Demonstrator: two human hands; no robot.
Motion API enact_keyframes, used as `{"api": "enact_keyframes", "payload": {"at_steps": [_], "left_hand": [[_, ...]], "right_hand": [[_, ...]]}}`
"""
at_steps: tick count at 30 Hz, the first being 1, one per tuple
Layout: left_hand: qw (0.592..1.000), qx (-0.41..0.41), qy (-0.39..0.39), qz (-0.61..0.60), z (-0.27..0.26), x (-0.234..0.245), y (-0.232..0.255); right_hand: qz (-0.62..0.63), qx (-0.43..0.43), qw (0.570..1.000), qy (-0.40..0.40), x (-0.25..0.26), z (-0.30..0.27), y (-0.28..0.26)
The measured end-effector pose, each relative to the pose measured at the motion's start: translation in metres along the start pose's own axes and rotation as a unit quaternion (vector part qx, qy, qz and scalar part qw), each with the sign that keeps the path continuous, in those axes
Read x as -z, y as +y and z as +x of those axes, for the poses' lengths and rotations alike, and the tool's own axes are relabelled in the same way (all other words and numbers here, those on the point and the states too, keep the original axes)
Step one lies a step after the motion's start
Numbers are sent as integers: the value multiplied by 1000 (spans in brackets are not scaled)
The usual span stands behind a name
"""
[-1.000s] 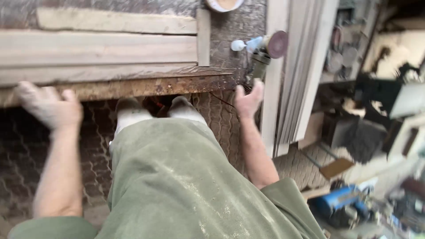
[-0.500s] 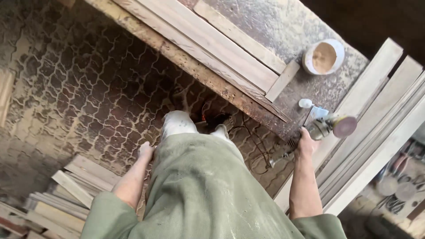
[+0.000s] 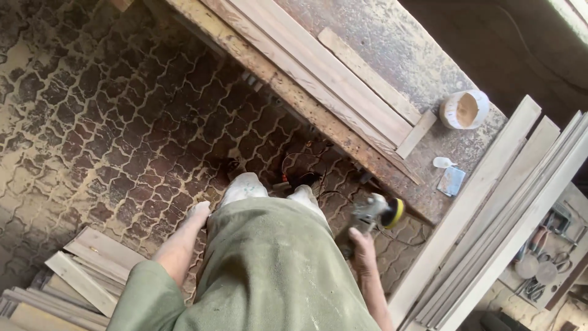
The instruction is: Sanding wooden planks with a power sander and filling imperfections with glue and wood dust.
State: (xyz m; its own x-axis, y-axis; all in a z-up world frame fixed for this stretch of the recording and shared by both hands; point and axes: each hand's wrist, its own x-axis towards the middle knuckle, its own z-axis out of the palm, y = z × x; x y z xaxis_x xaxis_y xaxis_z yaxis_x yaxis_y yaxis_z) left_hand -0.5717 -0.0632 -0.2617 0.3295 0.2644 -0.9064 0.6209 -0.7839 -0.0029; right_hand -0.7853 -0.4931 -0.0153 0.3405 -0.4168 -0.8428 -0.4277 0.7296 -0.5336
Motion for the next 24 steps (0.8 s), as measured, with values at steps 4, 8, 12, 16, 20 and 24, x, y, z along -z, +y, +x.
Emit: {"api": "enact_keyframes", "payload": {"at_steps": [4,8,12,16,20,24], "left_hand": [[960,-170,16,220,14,65,14],[980,-179,58,66,78,90,7],[975,-213,52,-20,38,116,46],[944,-318,-78,-30,-139,147,112],[880,-423,-193,-101,-249,170,171],[721,-466,-275,-434,-204,147,192]], "right_hand": [[-115,132,984,-37,-41,32,41],[-333,203,908,-156,-109,22,13],[-360,238,865,-255,-185,12,-24],[-356,277,834,-317,-259,16,-56],[-236,357,810,-402,-360,-14,-97],[-104,376,794,-466,-412,20,-116]]}}
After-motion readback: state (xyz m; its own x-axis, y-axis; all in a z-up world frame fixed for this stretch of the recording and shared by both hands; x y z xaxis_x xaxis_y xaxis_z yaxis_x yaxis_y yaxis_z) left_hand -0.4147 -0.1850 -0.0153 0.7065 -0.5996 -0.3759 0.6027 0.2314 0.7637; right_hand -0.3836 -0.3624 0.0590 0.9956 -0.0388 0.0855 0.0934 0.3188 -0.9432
